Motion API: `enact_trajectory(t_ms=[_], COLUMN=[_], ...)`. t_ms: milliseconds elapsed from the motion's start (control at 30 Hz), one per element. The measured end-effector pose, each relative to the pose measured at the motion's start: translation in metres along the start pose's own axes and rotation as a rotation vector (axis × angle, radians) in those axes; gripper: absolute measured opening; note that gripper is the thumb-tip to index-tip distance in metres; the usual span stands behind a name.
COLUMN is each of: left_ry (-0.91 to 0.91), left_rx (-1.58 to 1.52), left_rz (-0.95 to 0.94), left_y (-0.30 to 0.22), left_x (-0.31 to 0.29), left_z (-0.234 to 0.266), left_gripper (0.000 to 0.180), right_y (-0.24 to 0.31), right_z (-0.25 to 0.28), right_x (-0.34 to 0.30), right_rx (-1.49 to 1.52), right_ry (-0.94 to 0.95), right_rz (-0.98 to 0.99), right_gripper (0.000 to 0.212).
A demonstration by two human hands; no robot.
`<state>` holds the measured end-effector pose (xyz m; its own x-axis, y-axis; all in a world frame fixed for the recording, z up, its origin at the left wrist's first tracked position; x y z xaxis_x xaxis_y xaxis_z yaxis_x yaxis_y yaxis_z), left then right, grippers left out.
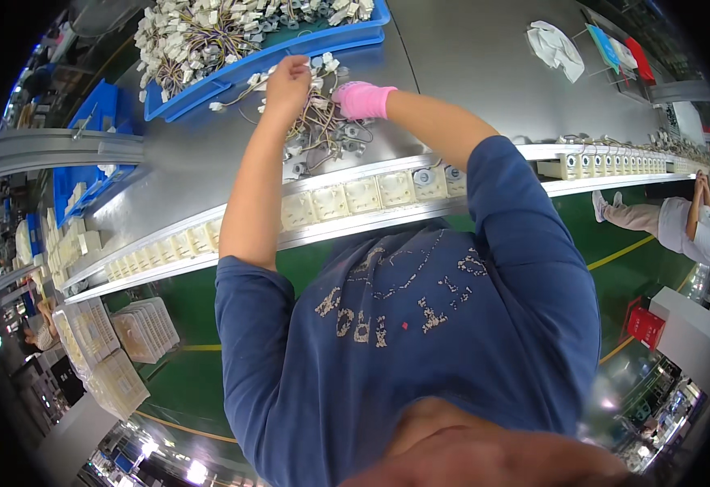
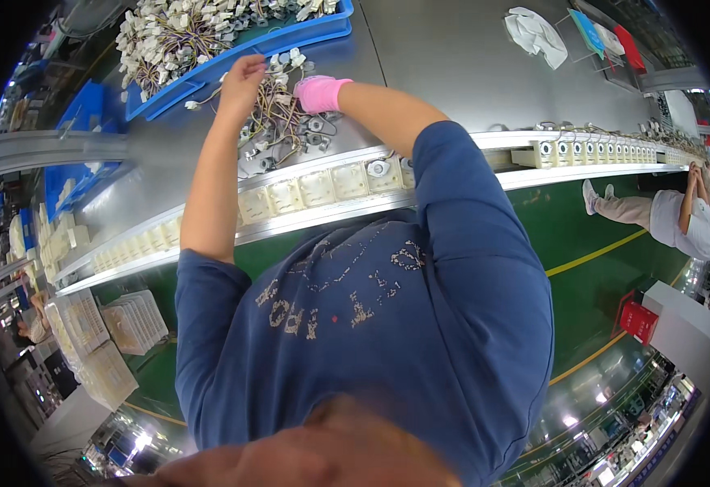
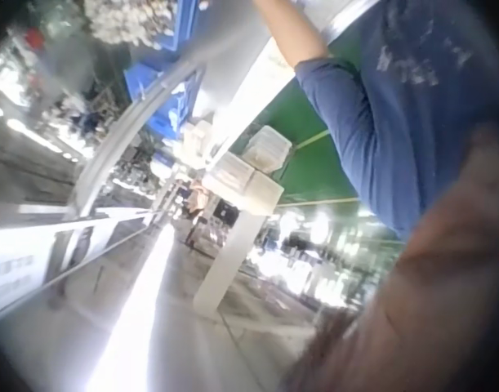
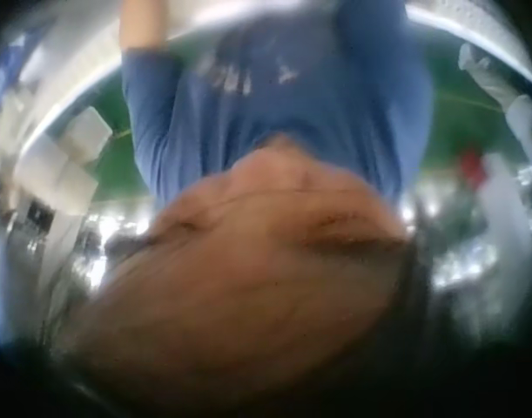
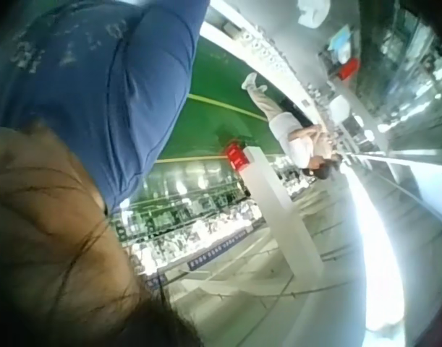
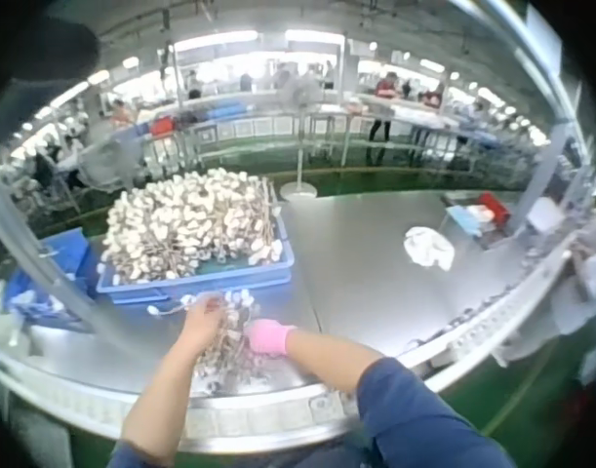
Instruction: Assembling rectangular electronic components into a tray and placing small wire connectors onto a moving conveyor line.
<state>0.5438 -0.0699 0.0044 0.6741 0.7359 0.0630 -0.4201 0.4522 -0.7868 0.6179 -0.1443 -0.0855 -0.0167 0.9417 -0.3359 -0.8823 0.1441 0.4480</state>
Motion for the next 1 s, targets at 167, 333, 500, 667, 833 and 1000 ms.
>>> enact_trajectory(t_ms=[167,333,500,667,833,1000], left_ry=[0.174,-0.064,0.036,0.2,-0.149,-0.595], left_rx=[-0.154,0.077,-0.052,0.237,0.607,0.314], left_rz=[0.147,-0.155,-0.2,-0.142,-0.325,-0.504], left_y=[0.009,-0.039,-0.078,-0.031,-0.055,-0.115], left_x=[-0.016,-0.026,-0.029,0.015,-0.007,-0.01], left_z=[-0.011,0.005,0.013,0.012,0.027,0.119], left_gripper=[0.04,0.053,0.048,0.023,0.02,0.027], right_y=[0.025,0.041,0.074,0.049,0.054,0.088], right_z=[0.076,0.124,0.161,0.149,0.159,0.197], right_x=[-0.017,-0.046,-0.097,-0.074,-0.078,-0.127], right_rx=[0.296,1.527,1.009,1.936,1.158,1.97], right_ry=[-0.355,-0.313,-0.446,-0.173,-0.409,-0.05], right_rz=[0.203,0.316,0.908,0.628,0.716,1.055], right_gripper=[0.023,0.019,0.013,0.011,0.013,0.016])
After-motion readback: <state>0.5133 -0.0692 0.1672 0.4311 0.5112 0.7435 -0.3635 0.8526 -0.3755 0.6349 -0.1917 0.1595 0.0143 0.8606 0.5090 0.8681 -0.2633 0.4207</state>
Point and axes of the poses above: each hand's wrist, its own x-axis towards the middle knuckle, its own z-axis out of the back of the hand, y = z × x, the point moved 9 cm from there along x, towards the middle knuckle, and after that the axes turned 14 degrees about x, right-handed, at the moved point
